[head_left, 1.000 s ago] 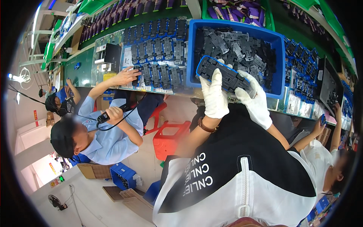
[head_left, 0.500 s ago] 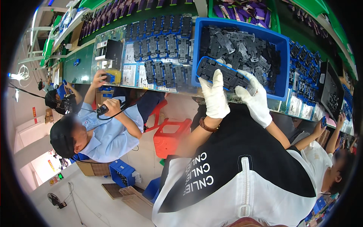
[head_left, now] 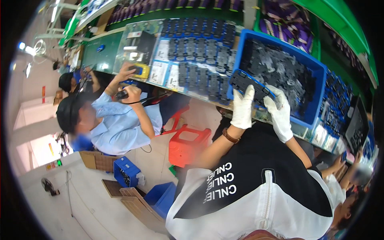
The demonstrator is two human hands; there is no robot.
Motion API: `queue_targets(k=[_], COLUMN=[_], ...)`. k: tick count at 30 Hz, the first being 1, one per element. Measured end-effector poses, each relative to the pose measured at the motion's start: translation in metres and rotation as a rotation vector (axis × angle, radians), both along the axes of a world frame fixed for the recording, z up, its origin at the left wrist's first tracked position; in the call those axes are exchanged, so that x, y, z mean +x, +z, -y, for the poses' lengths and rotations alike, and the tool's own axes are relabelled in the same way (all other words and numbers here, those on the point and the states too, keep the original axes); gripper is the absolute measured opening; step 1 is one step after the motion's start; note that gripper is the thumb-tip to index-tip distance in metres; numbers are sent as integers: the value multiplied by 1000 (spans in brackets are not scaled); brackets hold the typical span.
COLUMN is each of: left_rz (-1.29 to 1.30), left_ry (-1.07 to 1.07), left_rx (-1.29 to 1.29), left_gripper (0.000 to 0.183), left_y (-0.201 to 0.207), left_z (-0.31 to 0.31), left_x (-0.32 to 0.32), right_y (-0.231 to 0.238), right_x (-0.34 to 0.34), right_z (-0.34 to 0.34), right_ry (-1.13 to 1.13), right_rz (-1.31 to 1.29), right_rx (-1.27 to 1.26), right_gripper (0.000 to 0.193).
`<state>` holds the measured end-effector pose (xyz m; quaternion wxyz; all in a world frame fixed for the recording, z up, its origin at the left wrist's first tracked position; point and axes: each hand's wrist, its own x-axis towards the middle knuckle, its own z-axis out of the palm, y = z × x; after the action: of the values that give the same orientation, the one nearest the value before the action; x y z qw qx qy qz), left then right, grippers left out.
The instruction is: The person assembles small plastic components into a blue electronic device housing by hand, taking the components from a storage bin and fitting them into the housing.
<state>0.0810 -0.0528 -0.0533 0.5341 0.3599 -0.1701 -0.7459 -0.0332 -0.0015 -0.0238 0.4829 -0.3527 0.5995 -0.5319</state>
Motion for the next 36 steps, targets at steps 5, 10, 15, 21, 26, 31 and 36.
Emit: queue_targets(k=[5,10,15,21,26,31,36], left_rz=[138,759,1071,794,1955,2132,1705], left_ry=[90,367,37,-108,-133,1,205], left_rx=[88,-7,-95,324,-159,-47,-384], left_gripper=[48,55,56,61,46,41,35], left_y=[-30,-89,-197,-208,-206,-178,-124], left_z=[51,139,191,227,233,225,197], left_x=[78,218,323,301,311,286,227], right_y=[-8,-16,-23,-97,-159,-200,-240], right_x=[10,-46,-117,-184,-202,-260,-336], right_z=[16,11,-42,-179,-241,-268,-232], right_ry=[98,15,-304,-584,-1019,-998,-1051], right_rz=[-100,-440,-641,-1219,-513,322,118], right_rx=[-67,29,123,314,462,317,444], right_gripper=[59,35,20,17,20,23,33])
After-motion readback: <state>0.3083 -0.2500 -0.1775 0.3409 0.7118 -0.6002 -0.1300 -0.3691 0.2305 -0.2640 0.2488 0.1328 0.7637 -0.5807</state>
